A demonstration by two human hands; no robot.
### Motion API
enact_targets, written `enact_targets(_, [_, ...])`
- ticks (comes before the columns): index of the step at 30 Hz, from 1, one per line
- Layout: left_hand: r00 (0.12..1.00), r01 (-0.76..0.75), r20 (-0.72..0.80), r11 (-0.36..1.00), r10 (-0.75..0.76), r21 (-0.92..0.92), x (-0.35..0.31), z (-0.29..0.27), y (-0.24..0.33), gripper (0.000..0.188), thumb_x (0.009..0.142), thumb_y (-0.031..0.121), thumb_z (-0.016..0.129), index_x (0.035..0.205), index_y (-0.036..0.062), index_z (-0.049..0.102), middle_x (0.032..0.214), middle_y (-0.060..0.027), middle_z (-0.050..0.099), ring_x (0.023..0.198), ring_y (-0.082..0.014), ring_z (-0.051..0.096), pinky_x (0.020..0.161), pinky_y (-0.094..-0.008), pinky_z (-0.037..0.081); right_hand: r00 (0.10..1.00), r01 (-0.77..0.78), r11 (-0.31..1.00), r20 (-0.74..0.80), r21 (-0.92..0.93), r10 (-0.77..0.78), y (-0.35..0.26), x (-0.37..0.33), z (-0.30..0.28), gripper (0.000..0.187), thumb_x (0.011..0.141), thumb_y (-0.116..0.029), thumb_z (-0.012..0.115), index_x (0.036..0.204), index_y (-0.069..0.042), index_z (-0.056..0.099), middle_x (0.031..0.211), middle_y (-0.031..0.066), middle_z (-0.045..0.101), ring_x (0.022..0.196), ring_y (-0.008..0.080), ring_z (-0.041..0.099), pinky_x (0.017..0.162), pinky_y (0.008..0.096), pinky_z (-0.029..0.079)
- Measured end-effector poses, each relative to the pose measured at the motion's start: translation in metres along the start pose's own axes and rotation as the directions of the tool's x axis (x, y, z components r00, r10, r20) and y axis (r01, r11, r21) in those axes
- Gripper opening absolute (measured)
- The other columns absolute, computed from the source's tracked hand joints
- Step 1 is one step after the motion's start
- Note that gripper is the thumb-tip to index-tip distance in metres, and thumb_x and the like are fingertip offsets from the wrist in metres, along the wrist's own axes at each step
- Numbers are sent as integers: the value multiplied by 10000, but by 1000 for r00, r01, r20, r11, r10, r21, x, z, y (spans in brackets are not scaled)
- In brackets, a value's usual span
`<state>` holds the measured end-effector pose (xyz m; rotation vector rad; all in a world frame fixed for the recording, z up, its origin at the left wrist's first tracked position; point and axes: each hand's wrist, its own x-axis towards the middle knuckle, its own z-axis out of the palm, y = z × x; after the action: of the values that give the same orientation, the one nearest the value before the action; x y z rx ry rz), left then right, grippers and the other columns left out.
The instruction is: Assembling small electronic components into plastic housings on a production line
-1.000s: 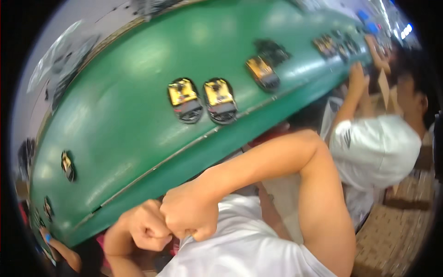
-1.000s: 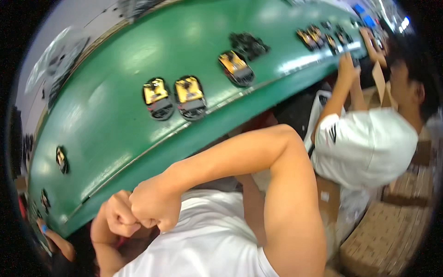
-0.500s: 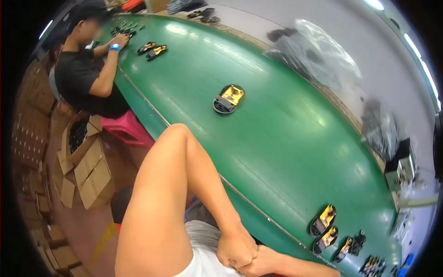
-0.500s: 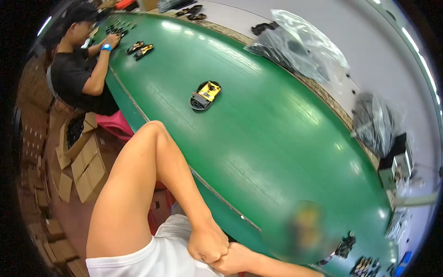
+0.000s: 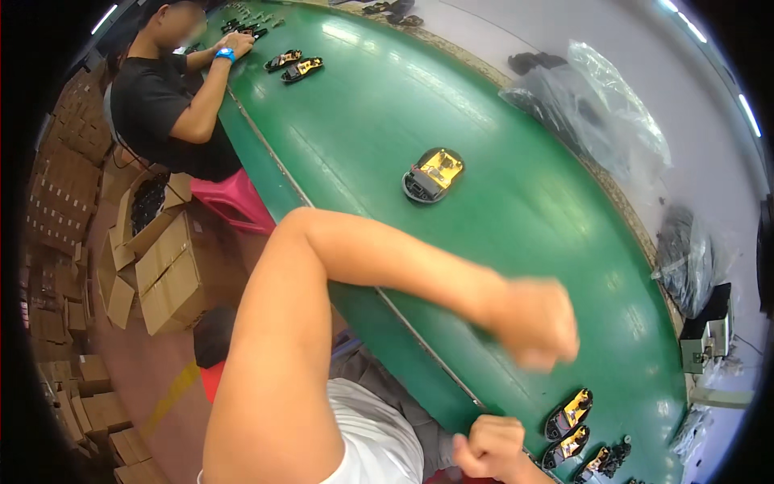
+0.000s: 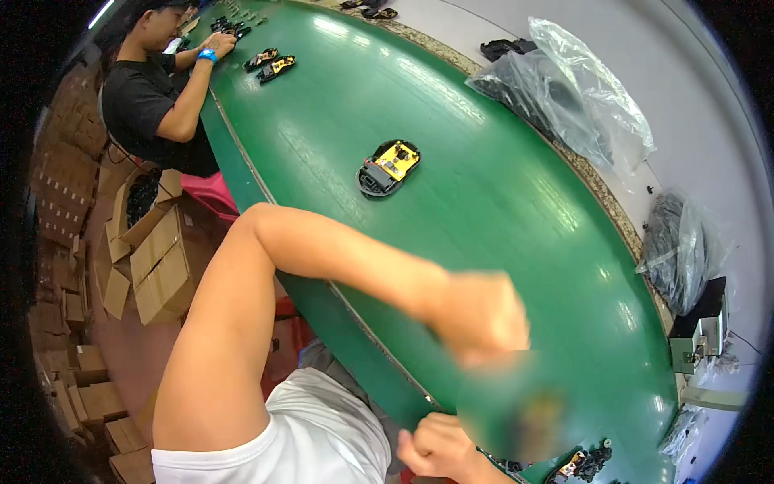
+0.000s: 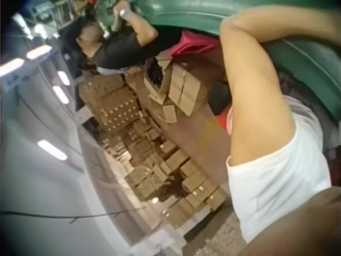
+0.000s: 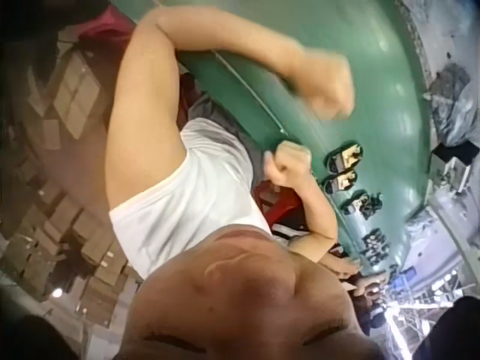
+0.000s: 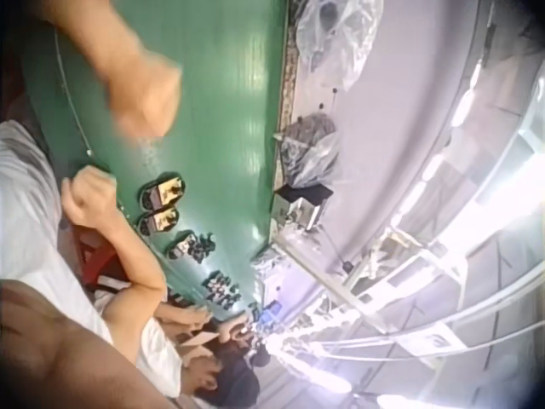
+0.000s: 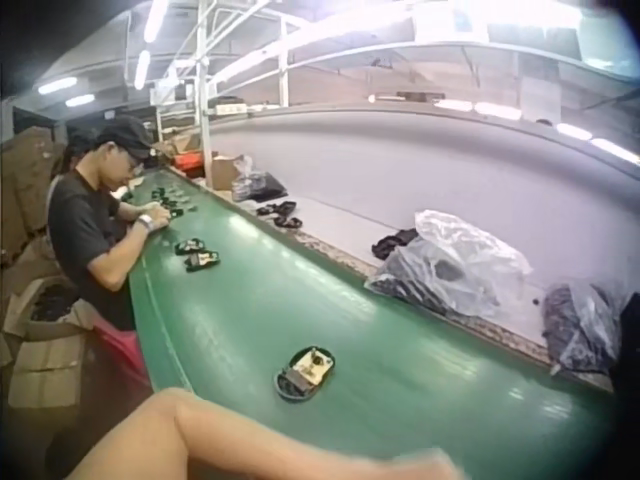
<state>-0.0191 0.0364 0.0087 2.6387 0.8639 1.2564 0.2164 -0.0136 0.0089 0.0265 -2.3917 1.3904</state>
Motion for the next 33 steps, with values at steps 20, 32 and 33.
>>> enact_targets(20, [650,604,125,609,-750,514,-41,-78,30,713,800,223,780,1459,100,536,1452,-218,476,1292,-429,489,1093,-497,419,766,-265,727,-596,-634,-240,-55,-50,-82,96,801,-88,745,776,-113,655,809,27,639,719,221,638,595,316,514])
enact_targets(32, [859,395,235,880,-456,263,-30,-29,22,587,792,231,719,1351,75,637,1410,-235,504,1175,-422,549,1017,-480,462,150,-947,294,-987,-125,64,-19,-255,-139,705,866,-203,729,1493,-18,463,1559,251,420,1457,402,407,1214,448,312])
enact_targets(33, [859,395,234,880,-456,264,-27,-27,20,587,792,231,719,1351,75,637,1410,-235,504,1175,-422,549,1017,-480,462,129,-955,277,-990,-110,50,-13,-260,-141,751,866,-254,749,1512,-21,446,1574,256,402,1470,399,393,1217,443,308])
